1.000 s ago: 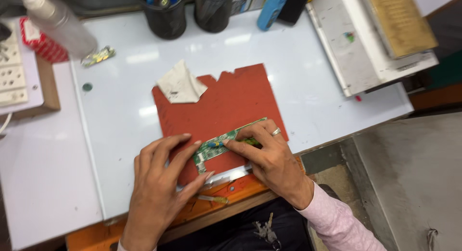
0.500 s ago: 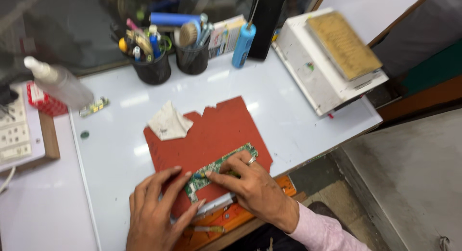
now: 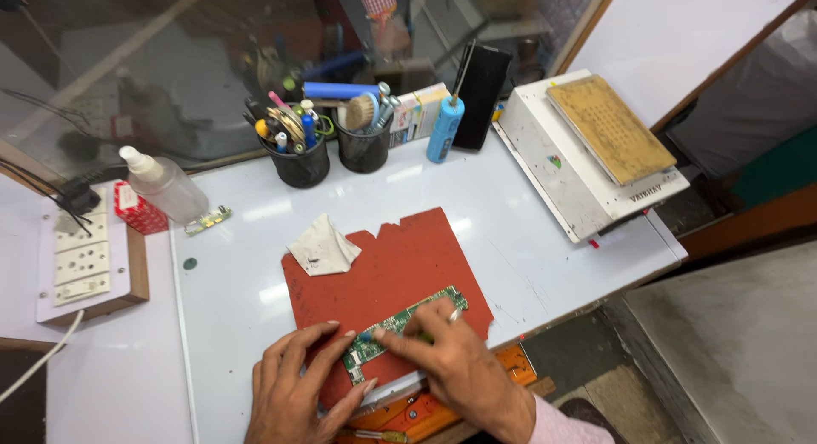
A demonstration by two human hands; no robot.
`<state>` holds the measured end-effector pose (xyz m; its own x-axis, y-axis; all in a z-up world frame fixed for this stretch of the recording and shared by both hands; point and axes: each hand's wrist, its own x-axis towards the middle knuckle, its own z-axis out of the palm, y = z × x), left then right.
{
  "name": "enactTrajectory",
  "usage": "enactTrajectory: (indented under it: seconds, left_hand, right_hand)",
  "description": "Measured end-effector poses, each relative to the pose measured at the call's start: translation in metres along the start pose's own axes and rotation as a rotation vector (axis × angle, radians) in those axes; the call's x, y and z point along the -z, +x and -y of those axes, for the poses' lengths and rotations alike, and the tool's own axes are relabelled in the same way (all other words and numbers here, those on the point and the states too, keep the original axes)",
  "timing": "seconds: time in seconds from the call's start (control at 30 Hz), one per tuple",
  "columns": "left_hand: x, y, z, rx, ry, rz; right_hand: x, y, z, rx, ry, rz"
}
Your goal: The person cleans a green circuit board placed on a red mat using a small brush. They scrub various areas of the board, flip it over to clean the other side, and continue scrubbing with the brush.
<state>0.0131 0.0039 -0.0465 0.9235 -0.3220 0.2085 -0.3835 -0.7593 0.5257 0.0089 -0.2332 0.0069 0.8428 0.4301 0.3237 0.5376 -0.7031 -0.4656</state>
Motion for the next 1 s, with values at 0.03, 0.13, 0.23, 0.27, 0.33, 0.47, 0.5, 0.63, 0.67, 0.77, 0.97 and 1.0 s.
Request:
enactTrajectory:
  seconds: [0.03, 0.13, 0.23, 0.27, 0.33, 0.47, 0.5, 0.63, 0.67, 0.77, 0.97, 1.0]
  left_hand:
    - [0.002, 0.002, -0.003, 0.001, -0.003, -0.003]
    - [0.011, 0.005, -0.009, 0.009, -0.015, 0.006]
    - [0.019, 0.005, -0.018, -0.005, -0.037, -0.031]
    - [0.022, 0.001, -0.02, -0.025, -0.036, -0.07]
    - [0.026, -0.006, -0.025, -0.029, -0.049, -0.102]
    - [0.032, -0.004, -0.029, -0.018, -0.073, -0.098]
    - [0.034, -0.005, -0.03, -0.026, -0.074, -0.103]
    - [0.037, -0.002, -0.034, -0.037, -0.08, -0.099]
    - [0.036, -0.001, -0.033, -0.039, -0.077, -0.106]
    - [0.032, -0.006, -0.028, -0.036, -0.072, -0.107]
    - [0.031, -0.004, -0.028, -0.081, -0.087, -0.148]
    - [0.031, -0.006, -0.028, -0.076, -0.089, -0.152]
  right_hand:
    - [0.002, -0.002, 0.0, 0.009, 0.007, 0.012]
    - [0.003, -0.001, 0.0, -0.007, 0.025, 0.029]
    - [0.006, 0.001, -0.001, -0.025, 0.006, 0.009]
    - [0.007, 0.0, 0.001, 0.008, 0.006, 0.005]
    - [0.006, -0.002, 0.005, 0.002, 0.039, 0.043]
    - [0.016, 0.005, 0.002, -0.032, -0.033, 0.07]
    - [0.015, 0.005, 0.002, -0.008, -0.1, 0.042]
    - [0.008, 0.001, 0.0, 0.031, -0.08, 0.035]
    - [0.008, 0.0, -0.003, 0.019, -0.084, 0.044]
    - [0.003, 0.0, -0.002, 0.037, -0.094, 0.031]
    - [0.011, 0.003, -0.001, -0.013, -0.121, 0.017]
    - [0.011, 0.004, -0.001, -0.046, -0.153, 0.005]
